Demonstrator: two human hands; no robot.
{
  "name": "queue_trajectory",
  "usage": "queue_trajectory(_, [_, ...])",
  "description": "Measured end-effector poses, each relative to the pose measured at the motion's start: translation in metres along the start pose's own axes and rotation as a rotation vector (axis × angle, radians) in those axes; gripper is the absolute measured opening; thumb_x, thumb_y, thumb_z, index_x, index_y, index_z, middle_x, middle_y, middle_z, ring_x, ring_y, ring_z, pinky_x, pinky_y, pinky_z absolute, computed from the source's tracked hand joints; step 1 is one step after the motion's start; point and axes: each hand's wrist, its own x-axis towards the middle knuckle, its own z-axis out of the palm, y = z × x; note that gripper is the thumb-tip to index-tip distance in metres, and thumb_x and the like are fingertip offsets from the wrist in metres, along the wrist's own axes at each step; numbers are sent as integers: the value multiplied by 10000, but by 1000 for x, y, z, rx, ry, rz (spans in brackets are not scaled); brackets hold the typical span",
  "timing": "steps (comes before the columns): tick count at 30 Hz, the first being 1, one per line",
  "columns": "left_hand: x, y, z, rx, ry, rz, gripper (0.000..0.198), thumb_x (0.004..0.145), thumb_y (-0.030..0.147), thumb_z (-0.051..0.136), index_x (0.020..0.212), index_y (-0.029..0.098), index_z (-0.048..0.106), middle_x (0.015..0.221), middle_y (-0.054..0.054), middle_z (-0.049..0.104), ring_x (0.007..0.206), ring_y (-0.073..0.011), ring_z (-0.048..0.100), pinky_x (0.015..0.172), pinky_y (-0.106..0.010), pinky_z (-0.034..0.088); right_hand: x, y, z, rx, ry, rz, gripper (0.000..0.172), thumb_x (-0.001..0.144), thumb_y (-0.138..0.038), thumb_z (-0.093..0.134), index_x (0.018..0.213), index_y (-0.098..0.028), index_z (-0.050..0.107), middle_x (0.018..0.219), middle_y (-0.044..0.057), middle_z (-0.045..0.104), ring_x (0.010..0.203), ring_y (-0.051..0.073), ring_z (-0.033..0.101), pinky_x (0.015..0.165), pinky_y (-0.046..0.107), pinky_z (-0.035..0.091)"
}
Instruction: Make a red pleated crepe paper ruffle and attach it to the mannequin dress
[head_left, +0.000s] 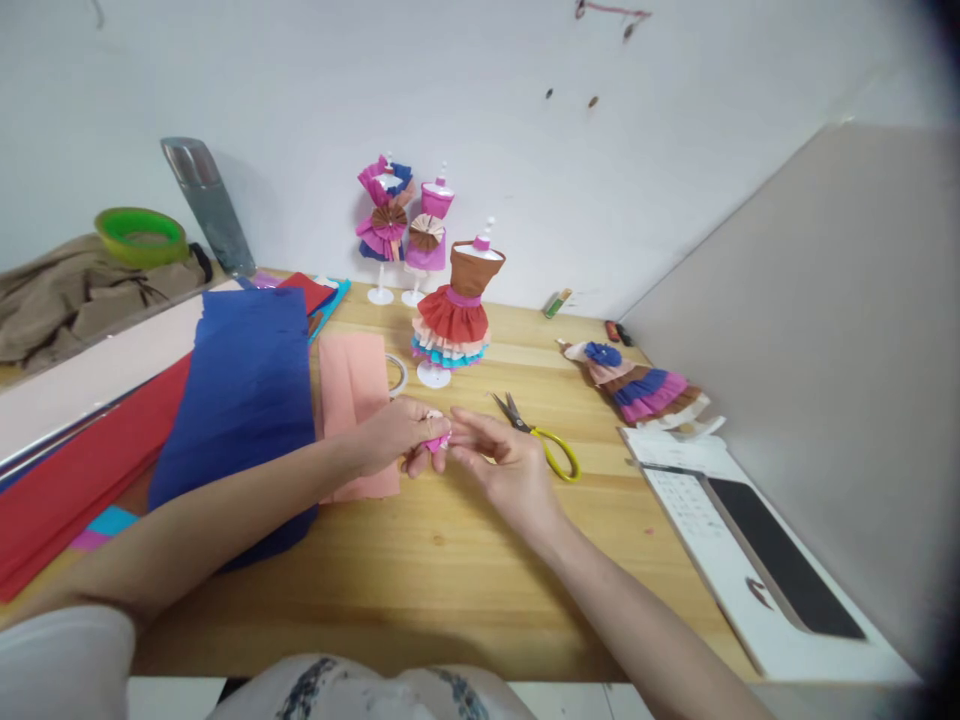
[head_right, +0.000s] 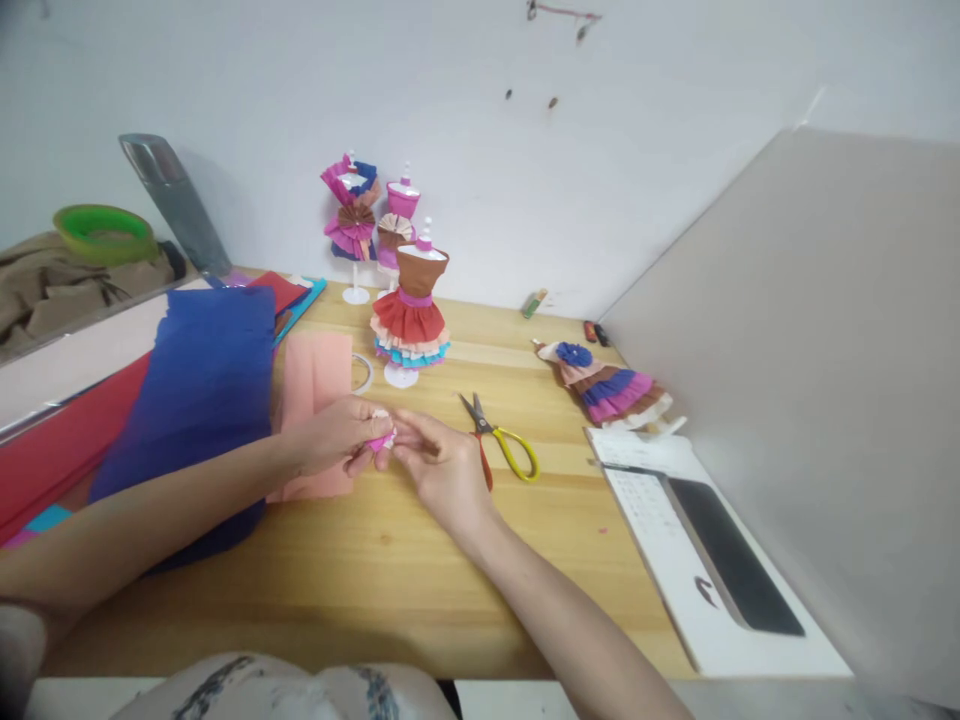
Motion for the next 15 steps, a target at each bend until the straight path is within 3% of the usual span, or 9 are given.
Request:
queue_trajectory(4, [-4,4,7,-22,-73,18,382,840,477,530,641,150,537,542,12,617,323,-44,437,362,-176,294,-5,-6,-11,-112,-20,-152,321,855,-139,635,1160,-221,694,1082,98,689,725,152,726,711,311,613])
queue_trajectory(9, [-5,1,23,217,-135,0,428,896,472,454,607,163,523,443,41,534,327,-59,465,360,-154,322,-15,-14,-21,-347,-137,-424,347,902,-151,603,1246,-189,633,1002,105,655,914,191,682,753,310,601])
queue_trajectory(12, [-6,3,38,228,-289,-81,346,860,364,526,588,154,560,424,32,534,359,-83,510,400,-172,395,-30,-27,-28,-450,-205,-451,288,926,-136,550,1203,-152,628,1022,120,665,920,188,682,743,290,594])
queue_trajectory(15, [-6,9,56,31,-507,-154,192,767,293,662,669,137,610,526,12,615,439,-109,582,467,-206,464,-48,-48,-41,-644,-193,-451,166,937,-136,531,1037,-146,662,943,102,696,792,191,679,675,309,569])
